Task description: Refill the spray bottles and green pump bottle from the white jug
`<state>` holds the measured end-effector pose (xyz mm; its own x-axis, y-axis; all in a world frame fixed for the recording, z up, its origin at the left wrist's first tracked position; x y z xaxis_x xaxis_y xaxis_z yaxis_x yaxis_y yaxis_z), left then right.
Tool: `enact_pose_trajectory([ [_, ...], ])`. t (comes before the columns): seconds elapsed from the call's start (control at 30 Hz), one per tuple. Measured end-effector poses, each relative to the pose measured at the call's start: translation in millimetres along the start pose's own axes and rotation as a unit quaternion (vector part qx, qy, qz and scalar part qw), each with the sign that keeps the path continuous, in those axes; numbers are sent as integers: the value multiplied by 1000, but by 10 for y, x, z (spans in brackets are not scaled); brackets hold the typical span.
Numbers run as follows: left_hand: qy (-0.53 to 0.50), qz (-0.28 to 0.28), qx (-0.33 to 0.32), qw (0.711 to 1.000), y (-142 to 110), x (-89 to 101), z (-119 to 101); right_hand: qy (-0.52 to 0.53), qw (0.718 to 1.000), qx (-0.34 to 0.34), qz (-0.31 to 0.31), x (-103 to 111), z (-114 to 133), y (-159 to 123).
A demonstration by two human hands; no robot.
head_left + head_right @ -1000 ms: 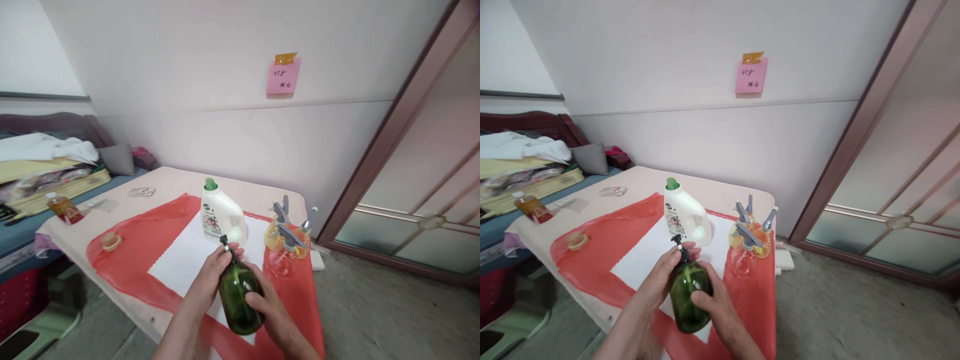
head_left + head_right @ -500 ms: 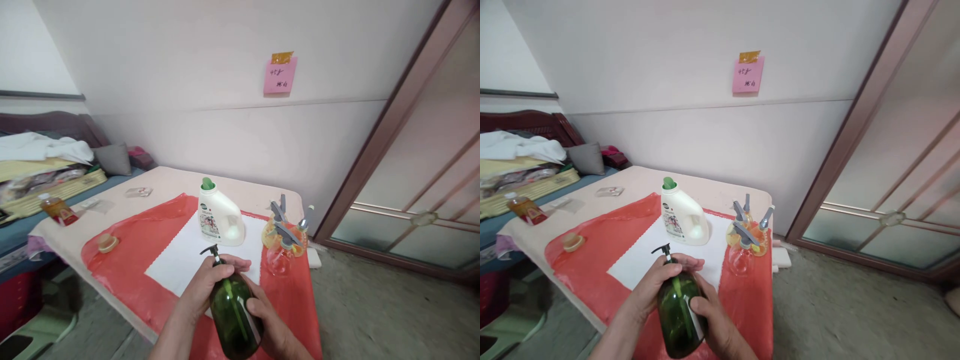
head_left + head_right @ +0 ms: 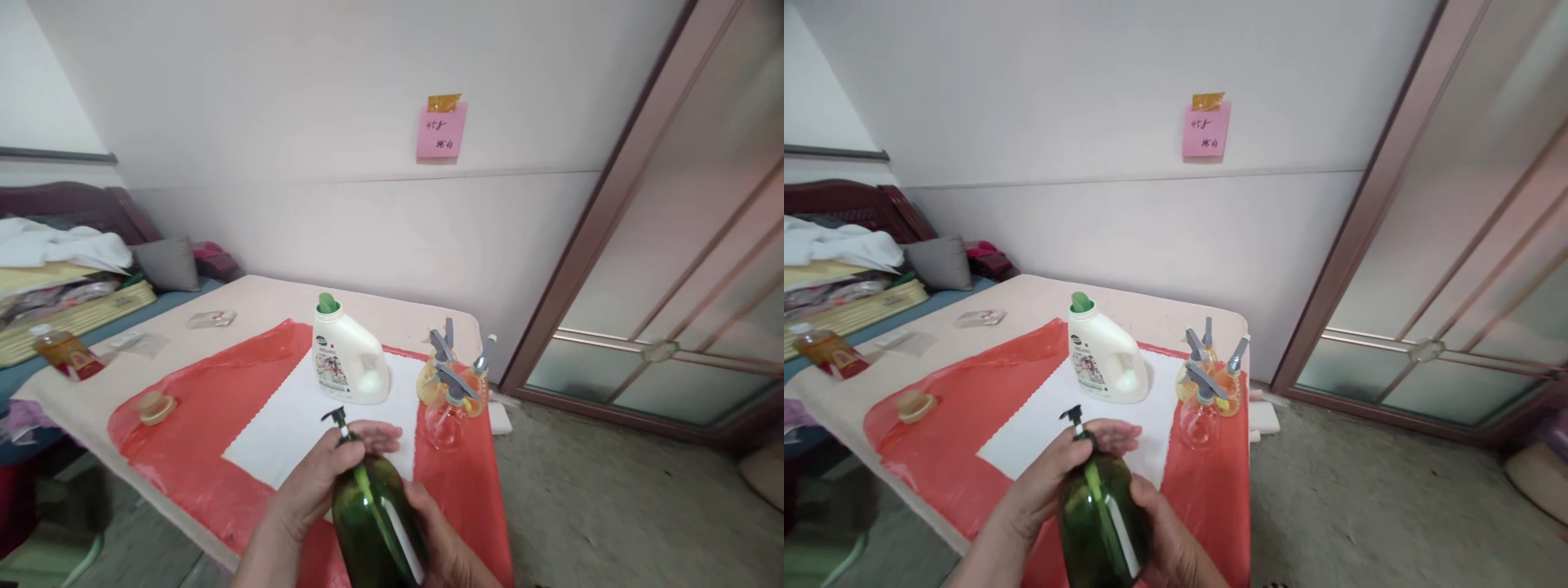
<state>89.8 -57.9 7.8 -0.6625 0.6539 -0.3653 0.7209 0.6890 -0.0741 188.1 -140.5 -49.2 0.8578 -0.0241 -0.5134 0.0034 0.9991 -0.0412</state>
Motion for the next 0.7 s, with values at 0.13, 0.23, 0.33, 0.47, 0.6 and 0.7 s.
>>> enact_pose_trajectory([
  [0.13, 118, -155, 18, 981, 85, 119, 39, -153, 982, 75, -83, 47, 117, 95],
  [0.23, 162, -187, 26, 969, 94, 103, 26, -246, 957, 87, -124, 66, 104, 126],
  [0.33, 161, -186, 32, 969, 81, 74, 1, -173, 978, 82, -77, 33, 67, 140],
  [0.47, 153, -162, 36, 974, 76, 85, -3, -72, 995, 64, -10, -16, 91, 141],
  [0.6, 168, -157, 35, 973, 74, 128, 19, -40, 999, 28, 25, -37, 109, 147],
  [0.7, 207, -144, 48, 966, 67, 119, 44, -62, 997, 12, 51, -29, 104, 150],
])
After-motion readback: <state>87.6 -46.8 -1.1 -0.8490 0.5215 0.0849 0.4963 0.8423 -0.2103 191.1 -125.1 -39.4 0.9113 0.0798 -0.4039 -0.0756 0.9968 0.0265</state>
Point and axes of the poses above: each hand's wrist, its own y-axis towards the middle knuckle, its own x-axis out of the back of the hand, z = x × y, the point moved 4 cm from there along y, towards the middle knuckle, and after that the axes turned 4 degrees about -z, right-handed, at the moved point
